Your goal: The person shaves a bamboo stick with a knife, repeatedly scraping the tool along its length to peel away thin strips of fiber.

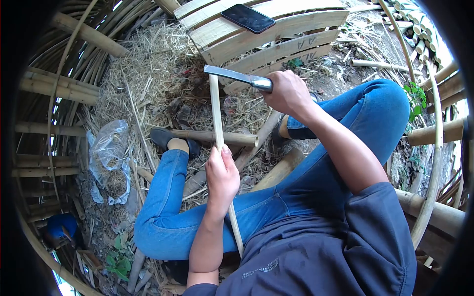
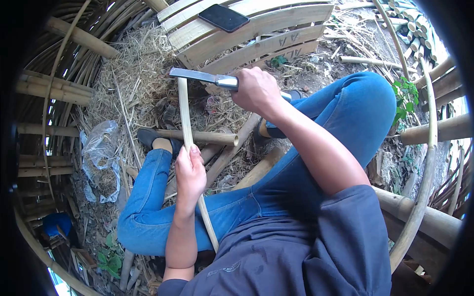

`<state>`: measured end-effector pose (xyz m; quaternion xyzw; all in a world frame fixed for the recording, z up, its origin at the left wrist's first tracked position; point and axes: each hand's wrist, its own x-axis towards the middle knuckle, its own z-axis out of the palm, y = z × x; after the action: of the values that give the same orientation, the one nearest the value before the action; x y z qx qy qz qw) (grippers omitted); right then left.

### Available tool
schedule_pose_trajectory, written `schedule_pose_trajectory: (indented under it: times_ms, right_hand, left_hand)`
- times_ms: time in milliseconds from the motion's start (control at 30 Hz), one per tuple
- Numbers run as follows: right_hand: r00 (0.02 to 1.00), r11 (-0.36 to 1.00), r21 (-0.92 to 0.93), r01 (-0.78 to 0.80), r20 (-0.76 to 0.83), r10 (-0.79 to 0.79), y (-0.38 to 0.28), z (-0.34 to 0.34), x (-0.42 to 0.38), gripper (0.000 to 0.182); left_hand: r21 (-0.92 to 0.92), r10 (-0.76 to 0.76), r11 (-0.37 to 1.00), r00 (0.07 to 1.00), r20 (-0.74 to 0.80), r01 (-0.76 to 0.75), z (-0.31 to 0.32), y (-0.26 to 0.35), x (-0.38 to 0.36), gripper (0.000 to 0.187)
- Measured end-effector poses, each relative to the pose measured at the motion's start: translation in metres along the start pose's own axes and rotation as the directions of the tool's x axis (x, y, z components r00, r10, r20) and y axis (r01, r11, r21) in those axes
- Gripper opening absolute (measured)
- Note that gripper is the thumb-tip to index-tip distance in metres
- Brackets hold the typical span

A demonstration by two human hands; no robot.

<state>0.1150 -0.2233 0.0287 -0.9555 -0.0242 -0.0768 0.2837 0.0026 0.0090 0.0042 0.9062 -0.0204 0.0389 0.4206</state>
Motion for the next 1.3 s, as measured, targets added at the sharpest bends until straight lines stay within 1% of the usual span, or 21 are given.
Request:
schedule_pose_trajectory:
  times_ms: [67, 100, 133, 200, 233, 267, 333, 367, 433, 533, 667, 767, 833, 867, 900, 933, 1000, 1100, 1200, 1233, 1300]
  right_hand:
    - [1.0, 1.0, 0.016, 0.016, 0.021, -0.016, -0.006, -0.001, -0.004, 0.02]
    - [0.998, 0.998, 0.002, 0.064, 0.03, -0.064, -0.005, 0.005, -0.003, 0.021]
    - [0.994, 0.997, -0.002, 0.081, 0.078, -0.081, -0.005, 0.009, -0.006, 0.018]
    - [0.965, 0.984, 0.035, 0.176, 0.189, -0.179, -0.01, 0.02, -0.015, 0.014]
    - [0.949, 0.976, 0.007, 0.22, 0.23, -0.215, -0.014, 0.024, -0.02, 0.01]
    - [0.933, 0.962, 0.003, 0.272, 0.243, -0.265, -0.017, 0.028, -0.025, 0.01]
    - [0.911, 0.95, 0.023, 0.31, 0.277, -0.304, -0.022, 0.03, -0.032, 0.011]
    - [0.92, 0.957, 0.048, 0.287, 0.266, -0.29, -0.021, 0.035, -0.035, 0.011]
    - [0.921, 0.954, 0.04, 0.296, 0.252, -0.296, -0.017, 0.042, -0.034, 0.01]
    - [0.927, 0.953, -0.012, 0.304, 0.233, -0.293, -0.017, 0.037, -0.031, 0.011]
    - [0.927, 0.94, -0.046, 0.338, 0.187, -0.325, -0.021, 0.03, -0.03, 0.012]
    - [0.946, 0.954, -0.06, 0.292, 0.163, -0.28, -0.015, 0.033, -0.026, 0.014]
    - [0.969, 0.969, -0.085, 0.233, 0.105, -0.223, -0.008, 0.029, -0.017, 0.013]
    - [0.979, 0.977, -0.087, 0.193, 0.076, -0.187, -0.005, 0.024, -0.012, 0.012]
    - [0.986, 0.978, -0.129, 0.166, 0.042, -0.162, -0.004, 0.02, -0.01, 0.012]
    - [0.985, 0.977, -0.141, 0.163, 0.08, -0.153, -0.003, 0.014, -0.006, 0.012]
    - [0.989, 0.986, -0.104, 0.128, 0.081, -0.12, -0.002, 0.009, -0.004, 0.015]
    - [0.995, 0.985, -0.136, 0.103, -0.006, -0.104, 0.006, 0.011, 0.0, 0.016]
    - [0.999, 0.989, -0.141, 0.034, -0.015, -0.036, 0.006, 0.006, 0.004, 0.017]
    - [0.999, 0.99, -0.142, 0.023, 0.025, -0.02, 0.003, 0.0, 0.003, 0.018]
    - [0.998, 0.997, -0.054, 0.06, 0.018, -0.059, -0.004, -0.002, -0.002, 0.017]
  left_hand:
    - [-0.072, -0.108, 0.992, 0.994, -0.009, 0.107, -0.004, -0.001, 0.006, 0.03]
    - [-0.082, -0.119, 0.99, 0.993, -0.019, 0.117, -0.006, -0.001, 0.007, 0.03]
    - [-0.099, -0.125, 0.987, 0.992, -0.009, 0.124, -0.006, -0.003, 0.007, 0.031]
    - [-0.129, -0.138, 0.982, 0.99, 0.009, 0.138, -0.007, -0.006, 0.008, 0.031]
    - [-0.136, -0.145, 0.98, 0.989, 0.007, 0.145, -0.006, -0.005, 0.008, 0.031]
    - [-0.189, -0.153, 0.97, 0.988, 0.03, 0.156, -0.006, -0.006, 0.009, 0.03]
    - [-0.292, -0.167, 0.939, 0.983, 0.077, 0.183, -0.006, -0.006, 0.011, 0.03]
    - [-0.391, -0.2, 0.887, 0.968, 0.153, 0.245, -0.007, -0.004, 0.01, 0.03]
    - [-0.557, -0.231, 0.742, 0.922, 0.312, 0.374, -0.013, 0.011, 0.008, 0.03]
    - [-0.604, -0.203, 0.695, 0.913, 0.355, 0.39, -0.011, 0.004, 0.008, 0.031]
    - [-0.616, -0.17, 0.703, 0.925, 0.34, 0.356, -0.012, 0.007, 0.007, 0.031]
    - [-0.606, -0.175, 0.711, 0.924, 0.34, 0.358, -0.013, 0.012, 0.004, 0.031]
    - [-0.607, -0.186, 0.702, 0.919, 0.347, 0.372, -0.014, 0.014, 0.002, 0.031]
    - [-0.589, -0.187, 0.718, 0.917, 0.352, 0.372, -0.013, 0.014, 0.0, 0.031]
    - [-0.572, -0.187, 0.731, 0.916, 0.355, 0.372, -0.011, 0.014, -0.001, 0.031]
    - [-0.556, -0.187, 0.745, 0.915, 0.357, 0.369, -0.01, 0.014, -0.001, 0.031]
    - [-0.54, -0.191, 0.752, 0.909, 0.37, 0.378, -0.009, 0.016, -0.003, 0.03]
    - [-0.517, -0.195, 0.76, 0.897, 0.397, 0.394, -0.008, 0.018, -0.005, 0.028]
    - [-0.534, -0.189, 0.742, 0.89, 0.415, 0.406, -0.006, 0.017, -0.006, 0.028]
    - [-0.531, -0.199, 0.745, 0.894, 0.401, 0.404, -0.006, 0.017, -0.006, 0.028]
    - [-0.527, -0.22, 0.75, 0.902, 0.371, 0.4, -0.006, 0.018, -0.002, 0.028]
